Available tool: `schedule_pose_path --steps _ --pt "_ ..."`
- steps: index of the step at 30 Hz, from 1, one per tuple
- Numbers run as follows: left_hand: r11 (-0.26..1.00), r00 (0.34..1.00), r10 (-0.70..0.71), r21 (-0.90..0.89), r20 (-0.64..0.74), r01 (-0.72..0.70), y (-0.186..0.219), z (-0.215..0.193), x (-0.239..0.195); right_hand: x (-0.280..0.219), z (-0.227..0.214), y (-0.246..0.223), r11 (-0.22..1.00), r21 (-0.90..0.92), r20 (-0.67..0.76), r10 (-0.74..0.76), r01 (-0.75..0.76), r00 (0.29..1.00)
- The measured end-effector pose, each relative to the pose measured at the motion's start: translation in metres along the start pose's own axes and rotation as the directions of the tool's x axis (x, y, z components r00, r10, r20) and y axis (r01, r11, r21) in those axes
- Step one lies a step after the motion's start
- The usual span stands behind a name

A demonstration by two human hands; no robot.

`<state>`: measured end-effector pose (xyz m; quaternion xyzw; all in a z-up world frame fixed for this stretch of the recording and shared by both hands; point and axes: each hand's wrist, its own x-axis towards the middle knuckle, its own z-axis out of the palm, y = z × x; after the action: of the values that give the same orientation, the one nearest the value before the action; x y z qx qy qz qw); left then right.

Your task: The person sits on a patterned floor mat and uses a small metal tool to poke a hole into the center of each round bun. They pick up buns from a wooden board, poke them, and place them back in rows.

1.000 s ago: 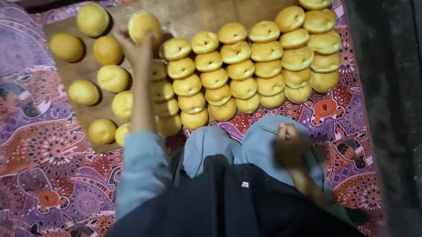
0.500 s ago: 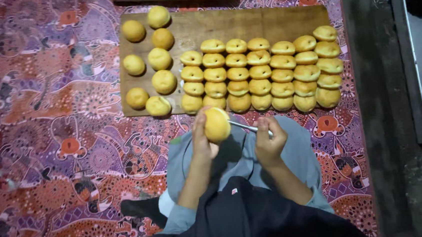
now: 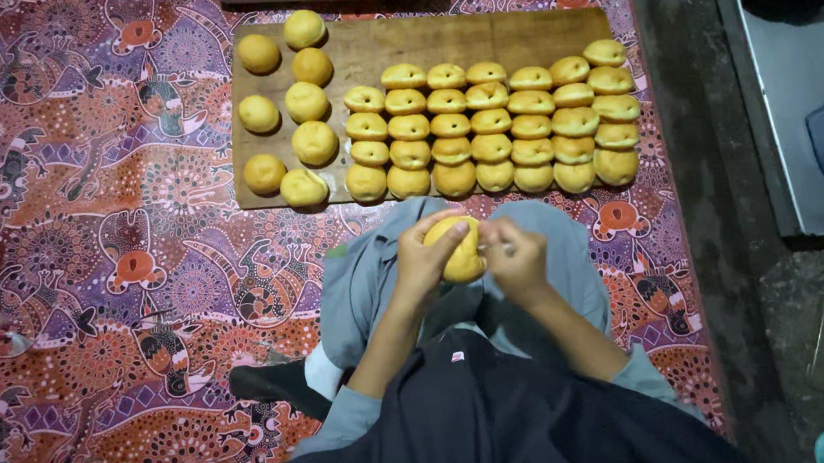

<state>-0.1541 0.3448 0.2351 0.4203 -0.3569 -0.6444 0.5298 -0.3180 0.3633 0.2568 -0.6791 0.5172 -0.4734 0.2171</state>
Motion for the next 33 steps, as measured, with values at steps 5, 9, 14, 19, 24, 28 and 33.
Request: schedule_pose_path --steps 5,9,14,19,24,28,33 --pt "0.953 0.986 -0.161 -0.253 0.050 0.168 -0.009 0.000 -0.001 -0.006 -0.009 0.017 0.956 0.178 0.135 0.209 -0.232 0.968" --pt "0.920 0.967 -0.215 -0.359 -0.139 0.153 -0.036 0.013 -0.004 -0.007 0.015 0.027 0.991 -0.127 -0.089 -0.062 0.050 0.994" --pt "0.918 0.962 -0.188 -0.384 -0.199 0.100 -0.053 -0.001 0.010 0.003 0.041 0.051 0.967 -0.252 -0.109 -0.078 0.048 0.991" --pt "0.895 0.957 -0.286 -0.369 -0.048 0.249 -0.064 -0.033 0.028 0.000 0.048 0.071 0.897 0.233 0.208 0.331 -0.375 0.920" --pt "0.854 0.925 -0.303 -0.495 -0.227 0.159 -0.102 -0.022 0.031 0.002 0.061 0.080 0.989 -0.145 0.010 0.030 -0.028 1.000" --pt "0.957 0.949 -0.192 -0.263 -0.248 0.125 -0.096 -0.025 0.048 0.026 0.075 0.085 0.962 -0.262 -0.010 -0.076 0.071 0.997" --pt "0.675 0.981 0.140 0.712 0.136 -0.195 -0.053 -0.058 0.084 0.064 0.080 0.091 0.943 -0.329 0.082 0.080 -0.049 0.993"
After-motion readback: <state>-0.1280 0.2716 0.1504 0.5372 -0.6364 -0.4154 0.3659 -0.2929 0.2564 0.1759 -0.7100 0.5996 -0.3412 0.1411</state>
